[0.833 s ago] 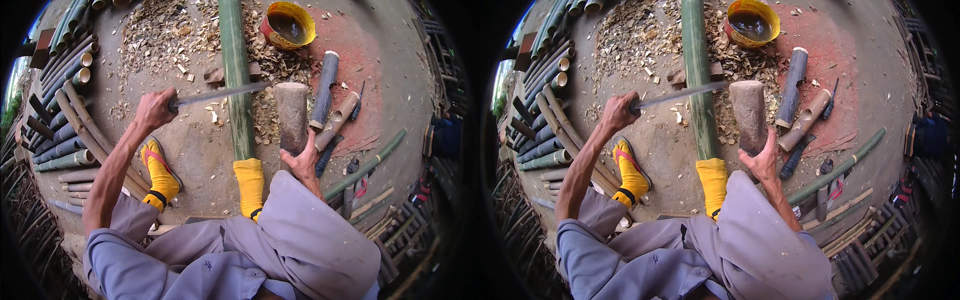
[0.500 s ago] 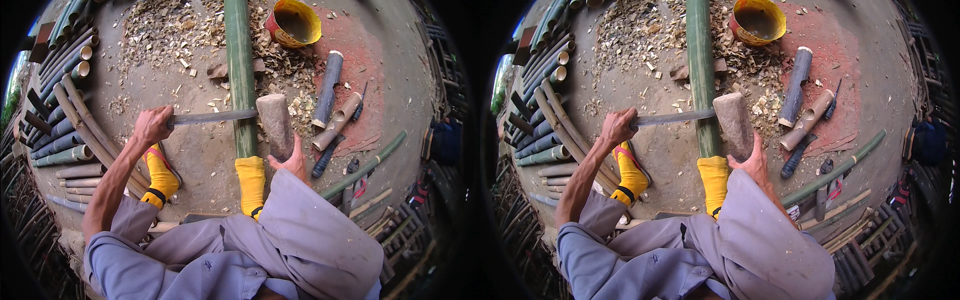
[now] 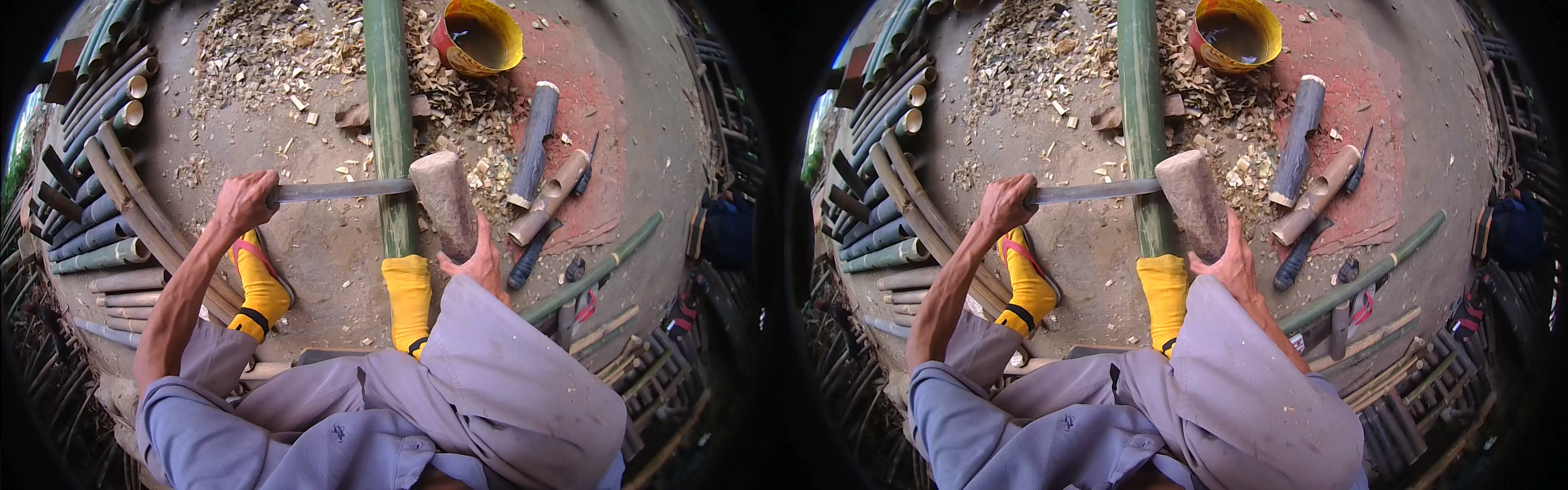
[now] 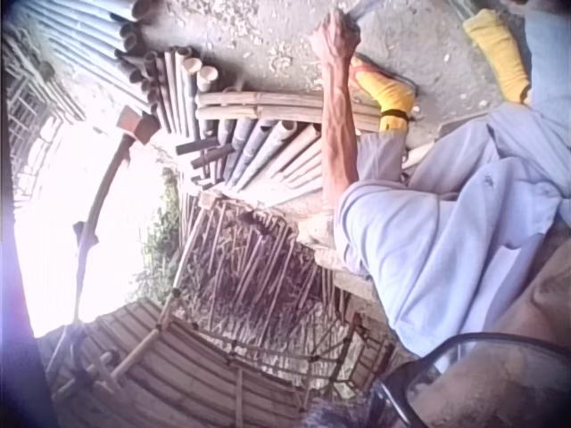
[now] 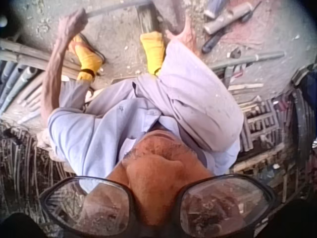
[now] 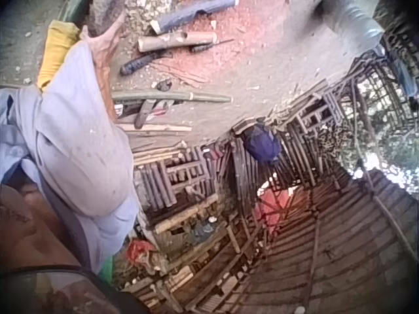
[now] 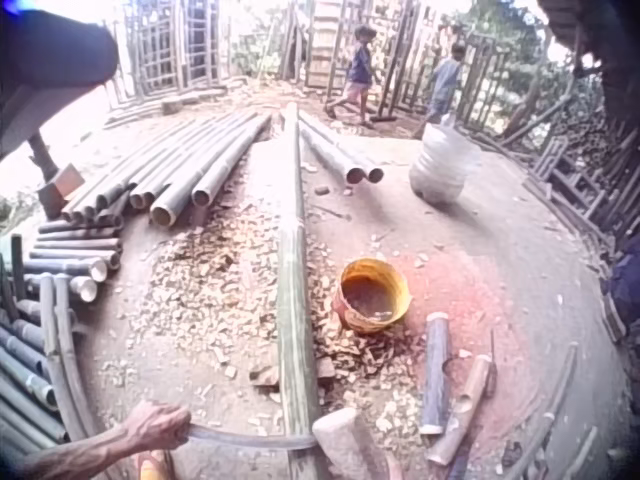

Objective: The person carves a hole into a bamboo stalk using a knife and a wooden mallet, then uses a curved blade to refine the opening.

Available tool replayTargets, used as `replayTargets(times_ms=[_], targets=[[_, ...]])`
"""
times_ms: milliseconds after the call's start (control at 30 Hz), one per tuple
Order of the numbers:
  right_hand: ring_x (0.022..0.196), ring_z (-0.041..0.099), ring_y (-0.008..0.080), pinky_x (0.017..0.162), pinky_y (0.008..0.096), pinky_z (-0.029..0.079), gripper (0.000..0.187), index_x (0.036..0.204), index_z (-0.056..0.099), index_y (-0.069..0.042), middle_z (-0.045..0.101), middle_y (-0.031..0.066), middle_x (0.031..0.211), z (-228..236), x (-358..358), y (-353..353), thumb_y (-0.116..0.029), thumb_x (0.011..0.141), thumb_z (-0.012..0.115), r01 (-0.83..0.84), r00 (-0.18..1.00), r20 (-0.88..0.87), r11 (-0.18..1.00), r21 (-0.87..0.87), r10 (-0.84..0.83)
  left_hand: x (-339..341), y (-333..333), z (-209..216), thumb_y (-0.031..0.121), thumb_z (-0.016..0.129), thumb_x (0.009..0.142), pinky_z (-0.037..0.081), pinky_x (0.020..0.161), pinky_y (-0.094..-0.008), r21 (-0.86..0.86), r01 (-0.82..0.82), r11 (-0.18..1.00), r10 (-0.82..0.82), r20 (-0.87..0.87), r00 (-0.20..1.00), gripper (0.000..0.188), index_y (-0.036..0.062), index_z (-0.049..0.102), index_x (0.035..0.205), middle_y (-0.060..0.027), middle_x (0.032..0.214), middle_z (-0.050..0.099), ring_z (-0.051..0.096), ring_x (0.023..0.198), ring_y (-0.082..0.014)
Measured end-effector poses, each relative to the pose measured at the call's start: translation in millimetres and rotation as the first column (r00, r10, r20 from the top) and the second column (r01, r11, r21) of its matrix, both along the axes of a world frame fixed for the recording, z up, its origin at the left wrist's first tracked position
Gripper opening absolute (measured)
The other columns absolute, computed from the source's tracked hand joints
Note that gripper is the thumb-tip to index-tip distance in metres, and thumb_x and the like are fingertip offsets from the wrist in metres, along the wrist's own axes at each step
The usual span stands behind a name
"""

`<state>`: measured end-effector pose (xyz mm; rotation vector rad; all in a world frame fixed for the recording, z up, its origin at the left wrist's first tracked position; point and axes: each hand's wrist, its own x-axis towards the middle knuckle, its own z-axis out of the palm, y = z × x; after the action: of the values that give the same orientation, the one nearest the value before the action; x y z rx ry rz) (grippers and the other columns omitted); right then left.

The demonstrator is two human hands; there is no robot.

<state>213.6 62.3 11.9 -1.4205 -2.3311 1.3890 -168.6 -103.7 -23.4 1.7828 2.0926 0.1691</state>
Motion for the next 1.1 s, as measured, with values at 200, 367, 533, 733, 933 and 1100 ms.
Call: replayTargets(times_ms=[200, 367, 533, 733, 933, 1100], targets=[[0.113, 0.055, 0.0445, 0.095, 0.0451, 0.048, 0.096, 0.143, 0.023, -0.005, 0.05, 0.03, 0.127, -4.5, 3.3, 3.3, -0.016, 0.066, 0.08, -0.03, 1.0, 0.009, 0.999, 0.024, 0.03, -0.9, 0.1, -0.9, 0.014, 0.066, 0.07, 0.05, 0.06, -0.0415, 0.002, 0.01, 1.0, -0.01, -0.018, 1.0, 0.025, 0.0084, 0.045, 0.082, -0.0098, 0.073, 0.056, 0.061, 0.069, -0.0317], [0.111, 0.056, 0.0451, 0.092, 0.0458, 0.049, 0.096, 0.143, 0.024, -0.005, 0.05, 0.0298, 0.126, -8.9, 4.9, 4.5, -0.017, 0.066, 0.08, -0.056, 0.998, 0.009, 0.998, 0.029, 0.056, -2.2, -2.6, 0.4, 0.014, 0.067, 0.07, 0.049, 0.06, -0.0413, -0.014, 0.008, 1.0, -0.008, -0.015, 1.0, 0.026, 0.0083, 0.045, 0.082, -0.0097, 0.073, 0.056, 0.06, 0.069, -0.0315], [0.11, 0.056, 0.0457, 0.092, 0.0463, 0.049, 0.097, 0.143, 0.024, -0.005, 0.051, 0.0284, 0.126, -7.1, 5.1, 6.5, -0.017, 0.065, 0.08, -0.059, 0.998, 0.009, 0.998, 0.037, 0.058, -1.8, -1.3, -2.7, 0.015, 0.067, 0.07, 0.049, 0.06, -0.0414, -0.002, 0.013, 1.0, -0.013, -0.016, 1.0, 0.026, 0.0082, 0.045, 0.082, -0.0095, 0.072, 0.055, 0.06, 0.069, -0.0314], [0.105, 0.058, 0.0451, 0.09, 0.0462, 0.05, 0.093, 0.142, 0.028, -0.002, 0.053, 0.0264, 0.123, -10.6, 9.4, 16.0, -0.017, 0.065, 0.08, -0.153, 0.987, -0.038, 0.983, 0.099, 0.158, -2.2, -4.6, -3.3, 0.007, 0.064, 0.068, 0.046, 0.056, -0.0425, 0.038, 0.015, 0.999, -0.015, 0.003, 1.0, 0.023, 0.0074, 0.047, 0.083, -0.0114, 0.07, 0.054, 0.058, 0.066, -0.033], [0.083, 0.064, 0.0311, 0.073, 0.0398, 0.055, 0.089, 0.133, 0.049, -0.009, 0.059, 0.0178, 0.098, 48.6, -12.2, 71.5, -0.022, 0.052, 0.081, -0.713, 0.472, -0.114, 0.455, 0.533, 0.874, -5.1, 4.8, -3.0, 0.009, 0.059, 0.077, 0.048, 0.059, -0.0446, -0.075, 0.06, 0.995, -0.067, -0.096, 0.993, 0.014, 0.0062, 0.047, 0.084, -0.0119, 0.073, 0.056, 0.06, 0.067, -0.0338], [0.074, 0.059, 0.0255, 0.064, 0.039, 0.052, 0.101, 0.141, 0.037, -0.014, 0.057, 0.013, 0.09, 25.5, -59.1, 128.2, -0.034, 0.054, 0.084, -0.887, 0.343, 0.41, 0.148, 0.437, 0.845, -1.4, 9.6, -2.6, 0.009, 0.06, 0.077, 0.049, 0.061, -0.0434, -0.039, 0.062, 0.997, -0.067, -0.133, 0.989, 0.015, 0.0066, 0.048, 0.085, -0.0104, 0.073, 0.056, 0.06, 0.068, -0.0323]])
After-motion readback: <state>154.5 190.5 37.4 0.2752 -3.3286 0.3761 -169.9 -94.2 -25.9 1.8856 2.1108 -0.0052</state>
